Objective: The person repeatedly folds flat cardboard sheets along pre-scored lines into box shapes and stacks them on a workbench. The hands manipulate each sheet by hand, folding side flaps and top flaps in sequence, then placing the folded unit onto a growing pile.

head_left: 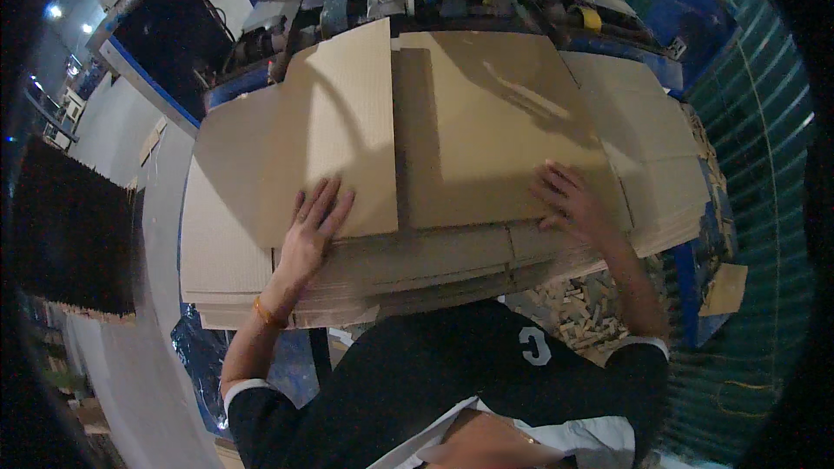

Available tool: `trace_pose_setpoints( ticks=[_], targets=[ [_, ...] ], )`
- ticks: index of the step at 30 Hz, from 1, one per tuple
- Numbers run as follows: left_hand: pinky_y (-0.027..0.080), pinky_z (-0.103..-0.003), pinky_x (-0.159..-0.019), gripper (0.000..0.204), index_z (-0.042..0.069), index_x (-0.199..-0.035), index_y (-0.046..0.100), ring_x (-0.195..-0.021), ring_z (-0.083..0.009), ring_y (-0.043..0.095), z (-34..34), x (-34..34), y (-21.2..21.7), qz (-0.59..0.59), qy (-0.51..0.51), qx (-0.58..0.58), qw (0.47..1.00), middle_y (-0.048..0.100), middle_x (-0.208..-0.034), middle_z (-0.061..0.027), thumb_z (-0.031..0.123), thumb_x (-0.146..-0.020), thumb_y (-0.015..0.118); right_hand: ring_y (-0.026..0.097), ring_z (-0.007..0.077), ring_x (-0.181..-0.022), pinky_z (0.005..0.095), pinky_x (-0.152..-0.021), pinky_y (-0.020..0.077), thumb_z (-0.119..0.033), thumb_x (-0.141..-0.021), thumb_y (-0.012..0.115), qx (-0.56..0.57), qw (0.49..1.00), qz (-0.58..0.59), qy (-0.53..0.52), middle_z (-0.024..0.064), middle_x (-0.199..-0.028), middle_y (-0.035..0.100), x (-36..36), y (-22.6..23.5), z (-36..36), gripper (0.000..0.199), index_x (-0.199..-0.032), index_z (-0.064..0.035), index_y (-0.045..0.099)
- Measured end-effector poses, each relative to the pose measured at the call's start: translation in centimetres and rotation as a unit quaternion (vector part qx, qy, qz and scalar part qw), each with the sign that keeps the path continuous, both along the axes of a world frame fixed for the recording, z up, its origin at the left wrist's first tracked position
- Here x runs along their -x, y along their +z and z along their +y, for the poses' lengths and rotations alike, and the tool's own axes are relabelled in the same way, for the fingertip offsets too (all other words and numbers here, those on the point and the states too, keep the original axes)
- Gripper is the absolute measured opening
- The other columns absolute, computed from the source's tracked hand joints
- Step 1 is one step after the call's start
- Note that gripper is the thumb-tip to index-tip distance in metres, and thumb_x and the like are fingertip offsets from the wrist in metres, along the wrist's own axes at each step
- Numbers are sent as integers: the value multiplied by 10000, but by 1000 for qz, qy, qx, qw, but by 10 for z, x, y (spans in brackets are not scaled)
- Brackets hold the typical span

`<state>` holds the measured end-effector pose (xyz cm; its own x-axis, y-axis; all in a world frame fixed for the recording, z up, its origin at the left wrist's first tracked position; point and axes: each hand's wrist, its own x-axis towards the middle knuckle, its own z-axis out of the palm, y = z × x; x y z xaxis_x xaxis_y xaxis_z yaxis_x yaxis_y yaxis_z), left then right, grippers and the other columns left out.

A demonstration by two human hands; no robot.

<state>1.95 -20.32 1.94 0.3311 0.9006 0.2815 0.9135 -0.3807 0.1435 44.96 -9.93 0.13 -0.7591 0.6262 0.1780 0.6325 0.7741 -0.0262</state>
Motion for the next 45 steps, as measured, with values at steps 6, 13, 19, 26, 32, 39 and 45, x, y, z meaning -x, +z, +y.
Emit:
trace_pose_setpoints(
  ticks=[6, 13, 19, 26, 32, 39, 45],
  targets=[
    [201, -456, -1070, 561, 123, -1343, 374, -1275, -320, 319, 83, 19, -18, -68, 8, -62, 996, 337, -1387, -135, 61, -794, 469, 356, 327, -1230, 468, -999, 304, -535, -785, 532, 49, 996, 0, -72, 89, -1347, 400, 12, 3, 80, 596, -1268, -191, 476],
    [275, -394, -1027, 594, 30, -1297, 399, -1197, -337, 398, 196, 21, -6, -85, 83, -200, 972, 420, -1307, -163, 85, -743, 604, 321, 329, -1261, 436, -1014, 301, -387, -815, 563, -29, 977, 15, -210, 87, -1403, 311, 56, -5, 143, 516, -1282, -197, 457],
    [323, -409, -992, 608, -12, -1218, 454, -1158, -353, 439, 95, 49, 21, 74, 229, -268, 933, 486, -1225, -206, 143, -696, 725, 333, 353, -1250, 412, -1030, 288, -369, -798, 591, -5, 933, 175, -315, 158, -1388, 328, -23, 1, 84, 600, -1299, -92, 412],
    [387, -411, -952, 609, -9, -1219, 449, -1118, -345, 477, -60, 132, -33, -126, 661, -172, 720, 478, -1218, -226, 346, -768, 653, 383, 328, -1231, 406, -989, 339, -386, -773, 613, -100, 674, 268, -681, 218, -1310, 412, -169, -26, -12, 696, -1289, 21, 384],
    [403, -424, -926, 765, -23, -1261, 418, -1123, -360, 474, -81, 139, -49, -149, 636, -164, 739, 459, -1245, -240, 504, -743, 613, 469, 300, -1159, 368, -974, 347, -387, -795, 597, -154, 680, 156, -700, 192, -1235, 505, -154, -36, 7, 632, -1261, 11, 442],
    [430, -434, -881, 684, -44, -1253, 424, -1099, -336, 494, -104, 160, -30, -415, 485, -410, 651, 480, -1201, -252, 477, -822, 527, 508, 136, -991, 335, -800, 431, -194, -838, 559, -242, 407, 791, -387, 86, -1115, 545, -193, -38, 15, 309, -1125, -79, 543],
    [442, -396, -873, 351, -43, -1122, 511, -1016, -265, 536, -130, 231, -68, -764, 233, -302, 520, 542, -1105, -198, 205, -882, 453, 556, 320, -939, 441, -836, 456, -42, -682, 571, 104, 306, 901, -290, 145, -1025, 594, -269, -18, 29, 394, -1071, 12, 554]
  ],
)
